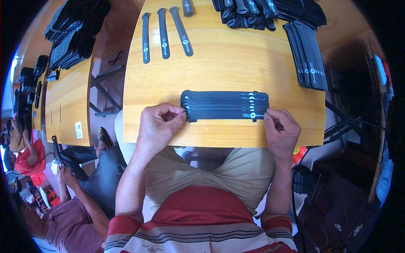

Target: Checking and aligning printed fabric straps into neat stacks on a table.

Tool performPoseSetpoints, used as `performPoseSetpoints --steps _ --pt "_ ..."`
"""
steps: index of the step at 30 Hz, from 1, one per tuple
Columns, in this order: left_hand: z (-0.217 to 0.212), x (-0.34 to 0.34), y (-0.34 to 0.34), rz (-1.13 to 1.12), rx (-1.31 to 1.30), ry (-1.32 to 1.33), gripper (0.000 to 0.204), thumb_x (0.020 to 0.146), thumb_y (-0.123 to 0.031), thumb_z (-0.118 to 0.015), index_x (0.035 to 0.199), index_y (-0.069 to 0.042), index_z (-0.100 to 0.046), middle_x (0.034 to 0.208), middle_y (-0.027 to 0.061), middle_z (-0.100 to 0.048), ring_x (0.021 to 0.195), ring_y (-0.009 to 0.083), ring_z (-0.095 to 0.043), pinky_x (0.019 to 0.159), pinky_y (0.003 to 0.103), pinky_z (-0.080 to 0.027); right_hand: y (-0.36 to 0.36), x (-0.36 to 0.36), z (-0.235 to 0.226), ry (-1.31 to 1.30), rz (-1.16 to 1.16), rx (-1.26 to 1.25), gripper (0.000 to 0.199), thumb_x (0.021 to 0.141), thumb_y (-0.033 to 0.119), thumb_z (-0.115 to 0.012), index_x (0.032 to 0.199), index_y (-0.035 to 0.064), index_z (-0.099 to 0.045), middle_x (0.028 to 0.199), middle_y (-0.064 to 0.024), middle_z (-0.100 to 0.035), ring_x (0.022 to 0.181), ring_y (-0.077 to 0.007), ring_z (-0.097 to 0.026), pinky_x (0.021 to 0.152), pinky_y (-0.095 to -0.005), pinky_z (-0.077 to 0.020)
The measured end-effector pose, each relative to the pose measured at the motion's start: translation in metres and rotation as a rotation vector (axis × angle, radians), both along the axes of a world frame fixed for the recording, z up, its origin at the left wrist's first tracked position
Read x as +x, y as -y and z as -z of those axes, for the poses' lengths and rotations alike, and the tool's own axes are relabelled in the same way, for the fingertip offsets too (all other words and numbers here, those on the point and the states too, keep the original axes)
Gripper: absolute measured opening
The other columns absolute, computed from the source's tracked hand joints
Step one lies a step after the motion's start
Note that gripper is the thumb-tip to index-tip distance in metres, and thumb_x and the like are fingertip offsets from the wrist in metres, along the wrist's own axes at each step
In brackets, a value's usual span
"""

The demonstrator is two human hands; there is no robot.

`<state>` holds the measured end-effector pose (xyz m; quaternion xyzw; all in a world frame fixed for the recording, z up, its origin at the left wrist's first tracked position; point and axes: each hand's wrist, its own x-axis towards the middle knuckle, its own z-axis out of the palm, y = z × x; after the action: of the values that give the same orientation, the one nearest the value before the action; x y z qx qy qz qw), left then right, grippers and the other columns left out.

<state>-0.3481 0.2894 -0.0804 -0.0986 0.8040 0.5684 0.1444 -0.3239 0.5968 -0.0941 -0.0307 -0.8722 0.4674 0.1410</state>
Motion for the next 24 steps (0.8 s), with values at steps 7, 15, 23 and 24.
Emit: performPoseSetpoints --steps 7,15,23,24 --pt "-0.0001 0.0004 -0.0017 -0.010 -0.013 -0.018 0.009 0.090 -0.003 -0.074 0.094 0.005 -0.074 0.074 0.0014 -0.069 0.064 0.0039 -0.059 0.058 0.021 -0.048 0.0005 0.0009 -0.0015 0.021 0.011 -0.016 0.009 0.085 -0.003 -0.072 0.094 -0.0013 -0.072 0.078 -0.0110 -0.067 0.066 -0.0161 -0.064 0.061 -0.0292 -0.0504" --pt "-0.0043 0.0002 -0.0040 -0.030 0.004 -0.011 0.008 0.090 -0.002 -0.073 0.094 0.005 -0.074 0.072 0.0014 -0.068 0.063 0.0047 -0.059 0.057 0.021 -0.047 0.0023 0.0014 -0.0033 0.010 0.013 0.007 0.009 0.085 -0.001 -0.071 0.093 -0.0006 -0.072 0.079 -0.0119 -0.067 0.065 -0.0191 -0.065 0.061 -0.0308 -0.0514" --pt "-0.0042 0.0007 -0.0021 -0.020 0.000 -0.028 0.008 0.090 -0.003 -0.074 0.092 0.005 -0.073 0.072 0.0021 -0.069 0.063 0.0051 -0.060 0.058 0.022 -0.049 0.0042 -0.0001 -0.0036 -0.023 -0.007 0.059 0.009 0.084 -0.002 -0.071 0.093 0.0001 -0.071 0.080 -0.0129 -0.068 0.067 -0.0223 -0.067 0.062 -0.0335 -0.0527" --pt "-0.0039 0.0001 -0.0029 -0.020 -0.001 -0.026 0.008 0.090 -0.003 -0.074 0.091 0.005 -0.073 0.072 0.0021 -0.069 0.063 0.0051 -0.060 0.059 0.022 -0.049 0.0033 0.0001 -0.0002 -0.037 -0.003 0.071 0.010 0.084 -0.002 -0.071 0.093 0.0002 -0.071 0.080 -0.0134 -0.067 0.068 -0.0244 -0.068 0.062 -0.0344 -0.0531"
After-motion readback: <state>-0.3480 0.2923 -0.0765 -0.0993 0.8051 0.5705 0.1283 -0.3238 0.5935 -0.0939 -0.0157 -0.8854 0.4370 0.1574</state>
